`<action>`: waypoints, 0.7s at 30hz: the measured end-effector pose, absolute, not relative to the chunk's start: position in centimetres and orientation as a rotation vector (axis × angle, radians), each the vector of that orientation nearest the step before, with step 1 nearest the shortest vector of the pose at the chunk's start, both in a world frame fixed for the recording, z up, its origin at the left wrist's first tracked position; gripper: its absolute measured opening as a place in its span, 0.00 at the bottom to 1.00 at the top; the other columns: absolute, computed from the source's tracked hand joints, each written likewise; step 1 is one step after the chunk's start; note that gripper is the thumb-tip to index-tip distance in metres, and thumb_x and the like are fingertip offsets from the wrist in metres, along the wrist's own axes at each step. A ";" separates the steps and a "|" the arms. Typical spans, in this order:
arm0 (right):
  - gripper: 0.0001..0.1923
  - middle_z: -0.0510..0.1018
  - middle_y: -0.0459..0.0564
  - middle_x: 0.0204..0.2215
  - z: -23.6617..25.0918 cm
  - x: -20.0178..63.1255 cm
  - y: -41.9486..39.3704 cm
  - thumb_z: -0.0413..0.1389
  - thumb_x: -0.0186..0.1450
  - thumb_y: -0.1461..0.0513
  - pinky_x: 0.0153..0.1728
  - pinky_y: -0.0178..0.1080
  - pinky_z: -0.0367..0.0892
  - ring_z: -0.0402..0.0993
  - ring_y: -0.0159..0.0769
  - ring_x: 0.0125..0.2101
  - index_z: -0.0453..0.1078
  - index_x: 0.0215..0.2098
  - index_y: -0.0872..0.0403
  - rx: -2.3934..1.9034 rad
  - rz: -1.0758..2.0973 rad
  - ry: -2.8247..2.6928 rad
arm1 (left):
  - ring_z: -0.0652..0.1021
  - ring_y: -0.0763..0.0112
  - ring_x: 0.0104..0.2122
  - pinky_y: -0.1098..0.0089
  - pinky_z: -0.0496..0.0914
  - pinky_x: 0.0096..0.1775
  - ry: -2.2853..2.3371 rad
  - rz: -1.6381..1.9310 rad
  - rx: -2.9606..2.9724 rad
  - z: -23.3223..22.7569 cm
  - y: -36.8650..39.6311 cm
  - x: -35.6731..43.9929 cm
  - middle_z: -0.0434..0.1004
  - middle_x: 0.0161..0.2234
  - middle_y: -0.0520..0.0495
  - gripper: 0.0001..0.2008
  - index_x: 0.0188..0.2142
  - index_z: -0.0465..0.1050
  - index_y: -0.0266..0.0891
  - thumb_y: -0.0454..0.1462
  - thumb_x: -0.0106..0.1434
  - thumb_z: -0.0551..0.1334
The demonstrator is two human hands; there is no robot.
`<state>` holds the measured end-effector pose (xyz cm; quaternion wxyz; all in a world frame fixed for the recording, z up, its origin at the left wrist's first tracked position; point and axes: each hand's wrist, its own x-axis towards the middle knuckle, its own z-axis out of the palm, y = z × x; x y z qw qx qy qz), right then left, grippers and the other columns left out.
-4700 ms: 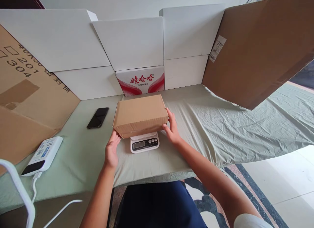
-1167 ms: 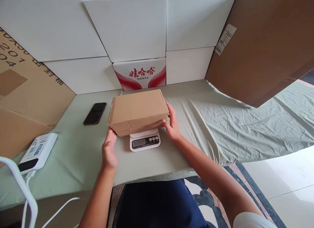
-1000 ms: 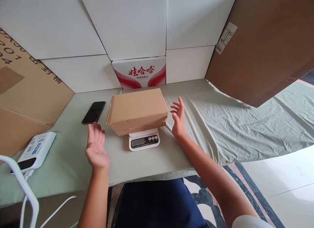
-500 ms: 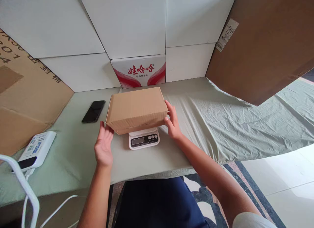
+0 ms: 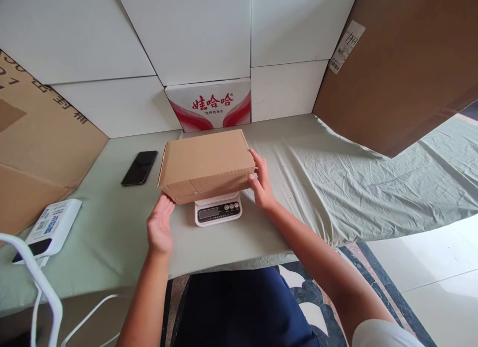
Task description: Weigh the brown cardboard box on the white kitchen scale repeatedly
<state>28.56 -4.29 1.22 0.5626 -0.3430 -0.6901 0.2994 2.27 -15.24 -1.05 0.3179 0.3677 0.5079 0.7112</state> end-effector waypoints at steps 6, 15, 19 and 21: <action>0.36 0.61 0.51 0.69 1.2 28.6 -4.2 0.45 0.70 0.39 0.63 0.60 0.64 0.59 0.55 0.67 0.50 0.72 0.40 -0.826 0.694 -1.598 | 0.70 0.52 0.65 0.52 0.59 0.67 1.328 1.888 0.986 -0.8 -15.2 2.3 0.73 0.63 0.43 0.30 0.60 0.75 0.43 0.51 0.63 0.56; 0.35 0.59 0.49 0.71 2.1 28.2 -4.5 0.48 0.70 0.42 0.68 0.60 0.58 0.55 0.54 0.70 0.51 0.72 0.40 -0.775 0.740 -1.568 | 0.72 0.48 0.63 0.49 0.63 0.65 1.290 1.892 1.012 0.1 -14.6 2.3 0.77 0.60 0.39 0.31 0.58 0.78 0.41 0.52 0.61 0.57; 0.35 0.56 0.48 0.72 4.3 27.3 -1.8 0.46 0.71 0.43 0.71 0.57 0.53 0.52 0.51 0.72 0.47 0.73 0.41 -0.710 0.659 -1.528 | 0.72 0.49 0.64 0.51 0.63 0.65 1.184 1.978 1.108 3.0 -10.9 1.8 0.76 0.60 0.39 0.30 0.57 0.78 0.41 0.52 0.61 0.57; 0.35 0.55 0.48 0.73 5.1 26.4 0.7 0.46 0.72 0.43 0.72 0.56 0.51 0.50 0.49 0.73 0.46 0.73 0.42 -0.701 0.617 -1.521 | 0.71 0.52 0.64 0.54 0.62 0.65 1.162 1.971 1.089 4.1 -7.7 1.3 0.75 0.61 0.40 0.30 0.58 0.77 0.41 0.50 0.61 0.57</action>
